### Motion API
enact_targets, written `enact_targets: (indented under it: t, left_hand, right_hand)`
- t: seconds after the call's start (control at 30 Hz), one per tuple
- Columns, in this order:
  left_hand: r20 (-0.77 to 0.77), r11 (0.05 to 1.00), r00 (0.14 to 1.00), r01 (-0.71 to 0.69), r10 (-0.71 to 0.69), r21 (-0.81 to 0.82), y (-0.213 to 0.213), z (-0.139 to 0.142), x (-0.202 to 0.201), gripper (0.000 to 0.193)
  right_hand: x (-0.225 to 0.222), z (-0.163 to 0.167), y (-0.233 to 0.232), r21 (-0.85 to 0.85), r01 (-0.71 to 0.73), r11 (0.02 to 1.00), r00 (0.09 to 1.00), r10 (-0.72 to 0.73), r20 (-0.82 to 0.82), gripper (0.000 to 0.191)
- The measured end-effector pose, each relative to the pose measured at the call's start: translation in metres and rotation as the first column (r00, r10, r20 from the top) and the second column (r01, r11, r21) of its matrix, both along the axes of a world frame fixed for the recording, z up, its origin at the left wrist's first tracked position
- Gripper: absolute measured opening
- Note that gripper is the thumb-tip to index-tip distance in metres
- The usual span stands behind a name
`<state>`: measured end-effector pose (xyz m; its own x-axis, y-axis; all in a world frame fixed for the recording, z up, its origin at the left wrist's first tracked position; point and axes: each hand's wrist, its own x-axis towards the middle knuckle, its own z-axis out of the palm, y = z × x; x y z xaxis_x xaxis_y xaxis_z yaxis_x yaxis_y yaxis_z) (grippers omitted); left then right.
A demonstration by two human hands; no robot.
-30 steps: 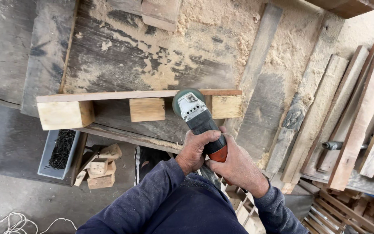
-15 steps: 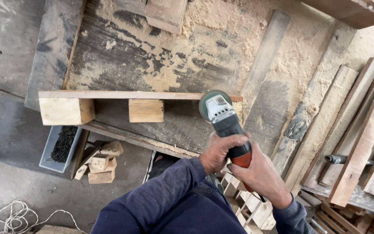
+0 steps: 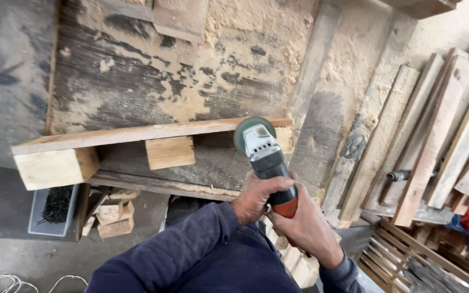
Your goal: The person uses an angle grinder with a sanding disc to smooth the edges and surfaces of small wooden blocks. They repeatedly reposition the blocks on a workbench and grind each side until the wood appears smoother.
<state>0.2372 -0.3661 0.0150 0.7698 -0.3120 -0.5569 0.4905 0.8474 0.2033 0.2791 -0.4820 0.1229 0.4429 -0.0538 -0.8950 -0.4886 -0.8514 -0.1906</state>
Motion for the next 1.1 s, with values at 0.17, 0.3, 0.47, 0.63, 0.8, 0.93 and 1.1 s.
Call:
enact_targets:
  t: [0.17, 0.3, 0.47, 0.63, 0.8, 0.93, 1.1]
  left_hand:
    - [-0.029, 0.999, 1.0, -0.01, 0.011, 0.031, -0.014, 0.0, 0.011, 0.044]
    - [-0.021, 0.999, 1.0, 0.016, -0.016, 0.03, -0.036, -0.002, 0.019, 0.043]
    - [-0.091, 0.995, 0.996, -0.01, 0.001, -0.099, -0.074, -0.007, 0.028, 0.043]
    - [-0.062, 1.0, 0.998, 0.005, -0.005, -0.012, -0.101, -0.014, 0.036, 0.043]
    - [-0.06, 1.0, 0.998, 0.0, 0.0, 0.004, -0.116, -0.014, 0.051, 0.047]
    - [-0.038, 1.0, 0.999, -0.021, 0.022, 0.019, -0.125, -0.014, 0.058, 0.048]
    - [-0.015, 1.0, 1.0, 0.006, -0.006, 0.027, -0.134, -0.019, 0.062, 0.044]
  right_hand:
    - [0.018, 0.006, -0.005, 0.026, -0.151, 0.988, 0.98, 0.146, 0.135, 0.102]
    - [0.031, 0.008, -0.023, 0.016, -0.153, 0.988, 0.983, 0.151, 0.109, 0.109]
    - [0.046, 0.0, -0.056, -0.064, -0.149, 0.987, 0.988, 0.15, 0.019, 0.096]
    - [0.058, -0.012, -0.088, -0.07, -0.155, 0.985, 0.988, 0.153, -0.033, 0.094]
    - [0.07, -0.012, -0.105, -0.061, -0.193, 0.979, 0.981, 0.193, -0.004, 0.109]
    - [0.081, -0.008, -0.107, -0.032, -0.18, 0.983, 0.984, 0.18, 0.007, 0.113]
    - [0.084, -0.006, -0.11, -0.148, -0.153, 0.977, 0.98, 0.131, -0.147, 0.107]
